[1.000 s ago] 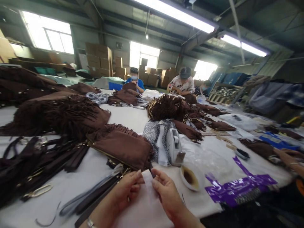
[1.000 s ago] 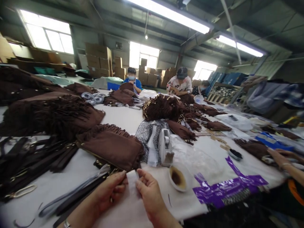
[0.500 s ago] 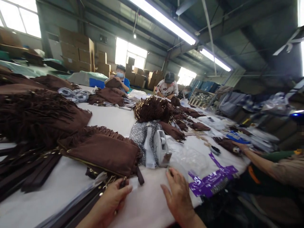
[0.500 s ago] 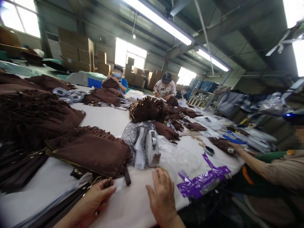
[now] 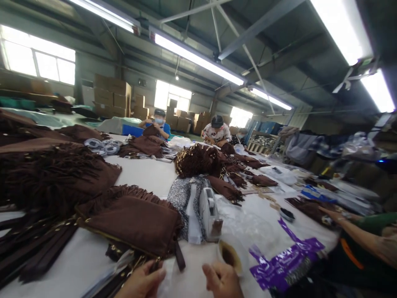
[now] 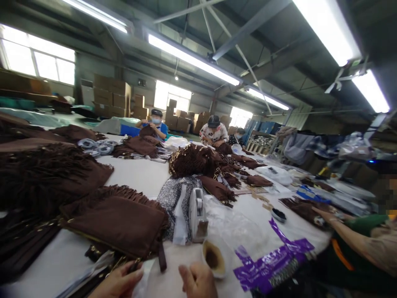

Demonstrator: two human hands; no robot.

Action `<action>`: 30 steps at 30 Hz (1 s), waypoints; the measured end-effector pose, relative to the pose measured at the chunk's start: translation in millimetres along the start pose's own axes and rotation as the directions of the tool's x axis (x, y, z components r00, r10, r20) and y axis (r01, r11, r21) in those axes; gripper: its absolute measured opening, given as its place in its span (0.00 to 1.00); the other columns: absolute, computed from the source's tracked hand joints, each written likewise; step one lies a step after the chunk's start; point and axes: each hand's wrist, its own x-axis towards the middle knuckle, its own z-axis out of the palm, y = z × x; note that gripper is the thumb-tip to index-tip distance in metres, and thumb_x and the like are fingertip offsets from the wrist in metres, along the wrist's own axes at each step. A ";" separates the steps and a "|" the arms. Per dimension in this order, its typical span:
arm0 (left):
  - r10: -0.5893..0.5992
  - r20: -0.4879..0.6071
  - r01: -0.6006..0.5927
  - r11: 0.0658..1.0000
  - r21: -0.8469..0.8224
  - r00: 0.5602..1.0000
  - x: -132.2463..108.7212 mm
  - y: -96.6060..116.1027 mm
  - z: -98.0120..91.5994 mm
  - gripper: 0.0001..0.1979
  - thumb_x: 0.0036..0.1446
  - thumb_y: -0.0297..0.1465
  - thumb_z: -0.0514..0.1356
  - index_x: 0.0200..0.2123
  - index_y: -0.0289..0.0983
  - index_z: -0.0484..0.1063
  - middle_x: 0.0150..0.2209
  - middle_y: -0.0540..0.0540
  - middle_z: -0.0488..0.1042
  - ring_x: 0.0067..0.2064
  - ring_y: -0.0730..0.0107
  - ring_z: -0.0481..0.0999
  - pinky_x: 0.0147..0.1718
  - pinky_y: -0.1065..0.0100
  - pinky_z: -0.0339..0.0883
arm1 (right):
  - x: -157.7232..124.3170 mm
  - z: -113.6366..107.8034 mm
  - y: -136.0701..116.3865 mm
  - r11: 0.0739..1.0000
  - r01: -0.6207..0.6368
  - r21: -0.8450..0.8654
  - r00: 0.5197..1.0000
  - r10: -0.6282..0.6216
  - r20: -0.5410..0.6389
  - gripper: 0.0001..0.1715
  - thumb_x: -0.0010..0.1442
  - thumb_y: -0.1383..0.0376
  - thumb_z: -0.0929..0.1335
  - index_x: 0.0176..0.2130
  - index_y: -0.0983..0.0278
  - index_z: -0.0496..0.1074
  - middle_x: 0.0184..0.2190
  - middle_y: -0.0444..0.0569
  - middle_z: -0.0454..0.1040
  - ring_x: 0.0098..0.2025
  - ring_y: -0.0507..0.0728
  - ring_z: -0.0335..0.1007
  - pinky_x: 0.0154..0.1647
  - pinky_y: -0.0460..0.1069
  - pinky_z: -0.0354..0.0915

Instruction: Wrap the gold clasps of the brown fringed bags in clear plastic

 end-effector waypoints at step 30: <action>-0.074 0.276 0.145 0.959 -0.244 0.958 -17.0 5.0 -19.6 0.17 0.51 0.28 0.68 0.45 0.34 0.72 0.39 0.43 0.77 0.36 0.67 0.78 0.31 0.68 0.70 | -4.5 41.9 -52.2 0.936 -0.226 0.271 0.960 0.168 0.222 0.17 0.50 0.55 0.71 0.22 0.67 0.71 0.18 0.42 0.65 0.24 0.50 0.56 0.26 0.46 0.53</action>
